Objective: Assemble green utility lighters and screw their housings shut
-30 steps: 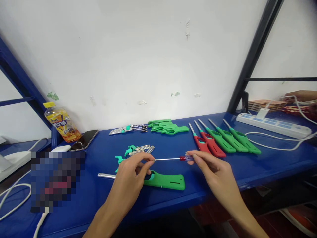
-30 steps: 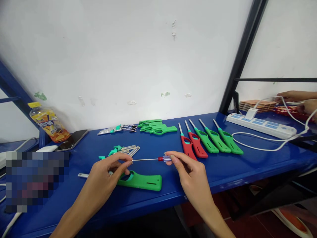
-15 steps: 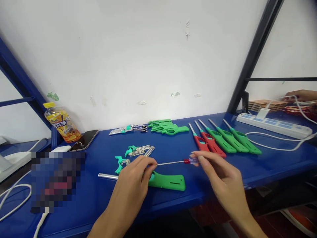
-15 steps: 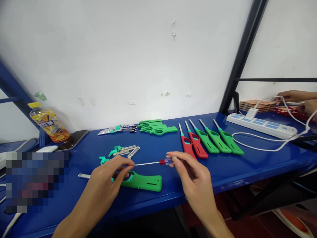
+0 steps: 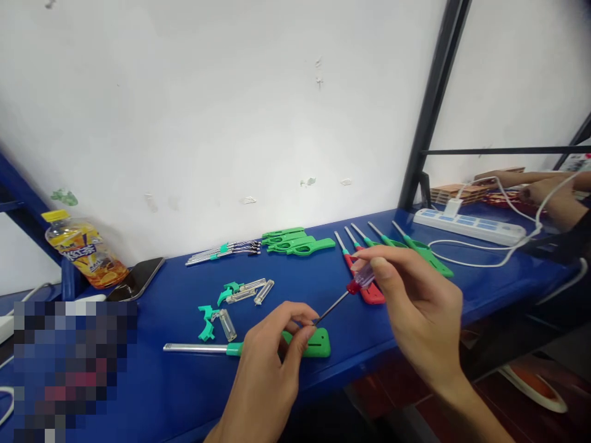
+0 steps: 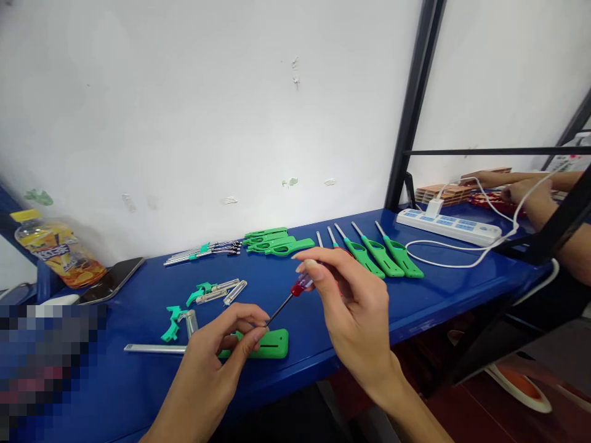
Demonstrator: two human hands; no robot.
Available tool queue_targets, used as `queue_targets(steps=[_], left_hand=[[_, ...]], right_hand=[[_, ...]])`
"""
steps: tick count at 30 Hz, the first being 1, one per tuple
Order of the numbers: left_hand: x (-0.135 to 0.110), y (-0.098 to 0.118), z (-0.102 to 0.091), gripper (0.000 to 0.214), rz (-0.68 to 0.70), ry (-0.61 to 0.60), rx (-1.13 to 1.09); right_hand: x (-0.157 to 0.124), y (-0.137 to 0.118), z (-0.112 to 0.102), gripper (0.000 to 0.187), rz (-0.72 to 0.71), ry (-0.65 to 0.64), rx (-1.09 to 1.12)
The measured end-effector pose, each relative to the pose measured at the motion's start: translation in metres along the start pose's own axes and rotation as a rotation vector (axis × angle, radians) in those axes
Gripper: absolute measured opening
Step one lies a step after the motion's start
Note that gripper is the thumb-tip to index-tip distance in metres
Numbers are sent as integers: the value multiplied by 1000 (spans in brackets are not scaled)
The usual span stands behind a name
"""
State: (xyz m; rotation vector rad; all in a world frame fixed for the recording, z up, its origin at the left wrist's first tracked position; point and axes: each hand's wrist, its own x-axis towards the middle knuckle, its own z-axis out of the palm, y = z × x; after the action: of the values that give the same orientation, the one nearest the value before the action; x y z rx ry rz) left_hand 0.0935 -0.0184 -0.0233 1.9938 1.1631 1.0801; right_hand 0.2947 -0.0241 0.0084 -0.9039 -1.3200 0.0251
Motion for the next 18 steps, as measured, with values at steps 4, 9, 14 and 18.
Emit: queue_targets(steps=[4, 9, 14, 18], left_hand=[[1, -3, 6, 23, 68, 21, 19], [2, -8, 13, 28, 152, -11, 76], [5, -11, 20, 26, 147, -34, 106], [6, -12, 23, 23, 150, -55, 128]], right_hand=[[7, -4, 2, 17, -21, -98, -31], [9, -4, 8, 21, -64, -234, -32], [6, 0, 12, 22, -87, -321, -46], [1, 1, 14, 23, -64, -366, -27]])
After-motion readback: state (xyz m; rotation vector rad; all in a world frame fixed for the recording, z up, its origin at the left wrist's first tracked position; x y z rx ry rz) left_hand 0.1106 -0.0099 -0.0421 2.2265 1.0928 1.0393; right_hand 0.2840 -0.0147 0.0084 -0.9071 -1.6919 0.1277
